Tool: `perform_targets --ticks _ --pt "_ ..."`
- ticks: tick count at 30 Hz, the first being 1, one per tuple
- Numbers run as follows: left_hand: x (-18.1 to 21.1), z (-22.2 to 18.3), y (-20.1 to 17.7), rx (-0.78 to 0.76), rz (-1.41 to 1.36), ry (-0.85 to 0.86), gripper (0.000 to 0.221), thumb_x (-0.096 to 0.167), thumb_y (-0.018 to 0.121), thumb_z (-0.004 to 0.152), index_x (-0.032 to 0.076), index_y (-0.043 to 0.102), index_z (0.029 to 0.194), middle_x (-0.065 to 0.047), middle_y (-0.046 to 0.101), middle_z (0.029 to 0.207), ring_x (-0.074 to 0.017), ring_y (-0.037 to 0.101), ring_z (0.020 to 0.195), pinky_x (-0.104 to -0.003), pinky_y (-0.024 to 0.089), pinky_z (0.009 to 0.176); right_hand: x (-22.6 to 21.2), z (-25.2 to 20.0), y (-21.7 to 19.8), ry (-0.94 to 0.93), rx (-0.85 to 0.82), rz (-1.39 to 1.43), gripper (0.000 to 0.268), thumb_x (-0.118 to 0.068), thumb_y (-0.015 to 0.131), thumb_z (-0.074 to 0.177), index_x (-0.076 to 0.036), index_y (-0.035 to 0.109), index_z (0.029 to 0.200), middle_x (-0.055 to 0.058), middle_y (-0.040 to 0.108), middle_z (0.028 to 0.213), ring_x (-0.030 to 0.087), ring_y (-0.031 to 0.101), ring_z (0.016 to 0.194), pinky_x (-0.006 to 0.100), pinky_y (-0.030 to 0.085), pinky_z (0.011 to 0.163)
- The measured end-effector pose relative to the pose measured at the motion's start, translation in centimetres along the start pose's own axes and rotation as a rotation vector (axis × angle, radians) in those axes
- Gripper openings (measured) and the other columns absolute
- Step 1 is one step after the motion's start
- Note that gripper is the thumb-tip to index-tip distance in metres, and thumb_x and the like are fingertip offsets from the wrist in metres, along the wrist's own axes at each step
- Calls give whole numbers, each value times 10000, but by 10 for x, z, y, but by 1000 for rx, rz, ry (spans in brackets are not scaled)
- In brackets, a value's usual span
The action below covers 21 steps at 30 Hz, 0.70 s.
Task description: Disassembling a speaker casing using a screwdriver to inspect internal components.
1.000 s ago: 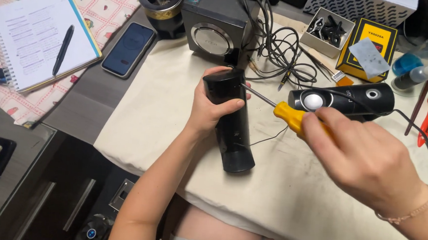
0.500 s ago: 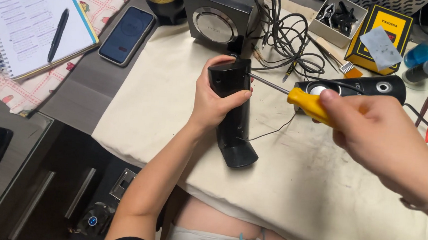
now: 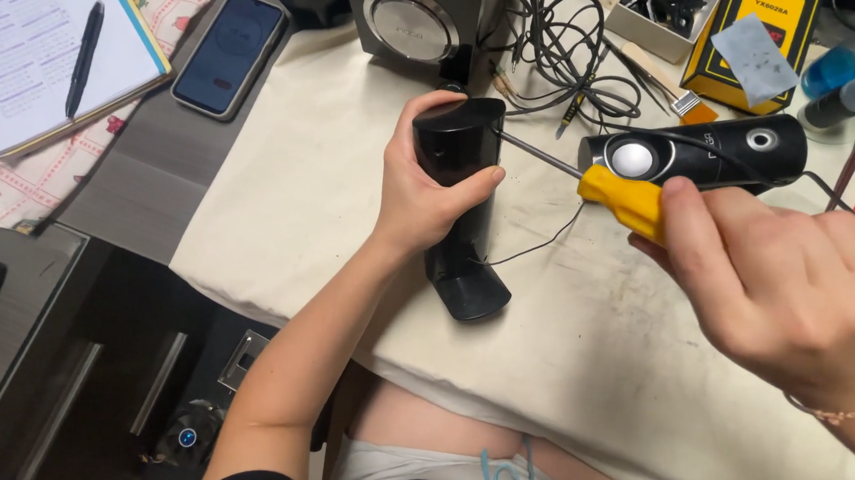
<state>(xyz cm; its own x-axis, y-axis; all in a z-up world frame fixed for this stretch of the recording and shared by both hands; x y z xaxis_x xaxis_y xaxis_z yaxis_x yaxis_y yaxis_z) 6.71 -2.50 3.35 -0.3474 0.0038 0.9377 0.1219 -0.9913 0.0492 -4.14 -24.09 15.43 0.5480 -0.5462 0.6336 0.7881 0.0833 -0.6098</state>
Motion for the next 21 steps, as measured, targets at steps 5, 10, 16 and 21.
perform_targets --ticks 5,10,16,21 --pt "4 -4 0 13 21 14 592 151 830 738 112 551 1258 -29 616 1156 -166 628 1042 -290 541 949 29 -25 54 735 -445 531 451 -452 540 1122 -51 730 1038 26 563 704 181 510 623 342 403 578" --pt "10 -7 4 19 77 42 601 162 826 744 107 547 1273 -32 607 1172 -177 630 1080 -290 515 1003 27 -66 71 1737 -667 1229 233 -322 579 1094 -96 580 1154 137 544 841 226 490 692 334 330 544" --pt "6 -6 4 18 27 -9 591 139 830 740 115 547 1258 -38 626 1133 -165 636 1022 -277 549 932 26 -71 60 759 -590 621 513 -215 727 914 -41 458 1315 153 594 1195 437 685 719 537 549 660" --pt "4 -7 4 28 59 -5 606 151 841 737 120 545 1265 -34 635 1156 -161 639 1052 -276 542 959 17 -33 4 79 41 97 404 -350 824 1155 41 809 1254 166 773 1051 262 515 644 401 442 631"
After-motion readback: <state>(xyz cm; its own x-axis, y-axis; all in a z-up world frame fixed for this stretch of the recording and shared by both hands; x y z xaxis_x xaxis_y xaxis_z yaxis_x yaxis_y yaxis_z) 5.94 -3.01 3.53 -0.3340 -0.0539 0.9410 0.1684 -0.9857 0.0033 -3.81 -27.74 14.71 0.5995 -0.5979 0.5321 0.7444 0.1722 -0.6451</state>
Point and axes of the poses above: each hand's wrist, its own z-axis towards the middle knuckle, its own y-axis out of the palm, x = y × z, the point moved 9 cm from there along z, towards the middle knuckle
